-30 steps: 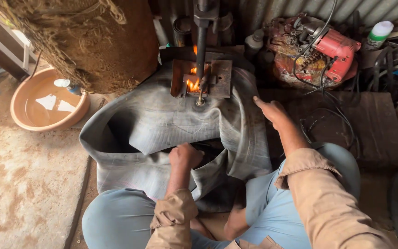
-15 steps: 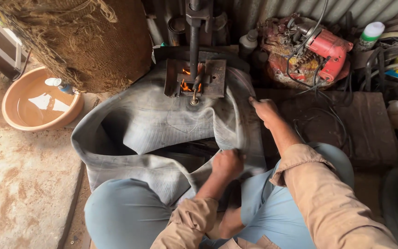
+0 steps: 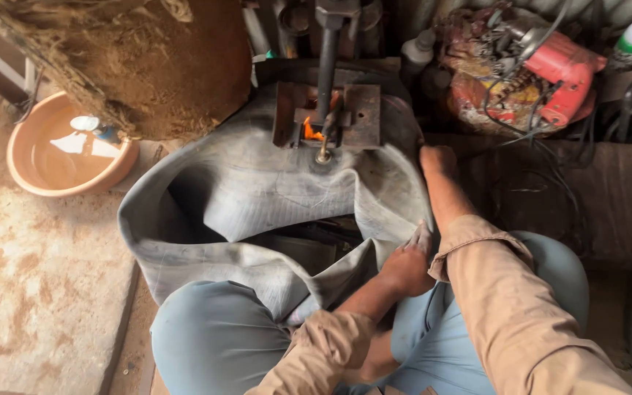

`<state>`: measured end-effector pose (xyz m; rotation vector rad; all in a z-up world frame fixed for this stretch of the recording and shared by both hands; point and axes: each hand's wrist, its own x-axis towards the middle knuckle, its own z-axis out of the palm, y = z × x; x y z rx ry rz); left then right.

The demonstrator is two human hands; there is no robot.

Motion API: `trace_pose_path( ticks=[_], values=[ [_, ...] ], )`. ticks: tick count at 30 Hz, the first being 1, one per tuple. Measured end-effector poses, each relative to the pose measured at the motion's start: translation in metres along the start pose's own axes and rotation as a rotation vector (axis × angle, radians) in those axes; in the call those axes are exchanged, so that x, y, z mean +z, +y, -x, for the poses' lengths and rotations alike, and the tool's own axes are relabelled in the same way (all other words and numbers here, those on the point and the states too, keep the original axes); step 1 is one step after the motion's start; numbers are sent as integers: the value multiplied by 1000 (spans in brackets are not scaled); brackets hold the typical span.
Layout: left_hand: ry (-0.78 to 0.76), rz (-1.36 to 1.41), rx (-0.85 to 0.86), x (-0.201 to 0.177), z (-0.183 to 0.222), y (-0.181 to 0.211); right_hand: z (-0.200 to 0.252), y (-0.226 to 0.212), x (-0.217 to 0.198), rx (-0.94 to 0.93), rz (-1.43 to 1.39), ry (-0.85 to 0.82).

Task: Using a vulcanizing clamp and heat to repair a hole in a large rubber inner tube.

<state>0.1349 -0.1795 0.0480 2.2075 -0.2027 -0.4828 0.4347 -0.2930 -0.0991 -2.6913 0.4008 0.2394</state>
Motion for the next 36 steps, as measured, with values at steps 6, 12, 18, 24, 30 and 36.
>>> trace_pose_path(
  ticks=[6, 12, 18, 24, 30, 36],
  values=[
    [54, 30, 84, 5, -7, -38, -49, 31, 36, 13, -89, -52],
    [-2, -14, -231, -65, 31, 2, 47, 7, -34, -162, 8, 118],
    [692, -145, -11, -108, 50, -4, 84, -70, -93, -501, 24, 252],
    [828, -319, 188, -131, 49, -16, 112, -97, -125, -623, -160, 67],
    [629, -171, 42, -138, 49, -6, 127, -113, -116, -629, -267, -6],
    [625, -232, 1, -135, 38, -12, 142, -130, -126, -774, -178, -12]
  ],
)
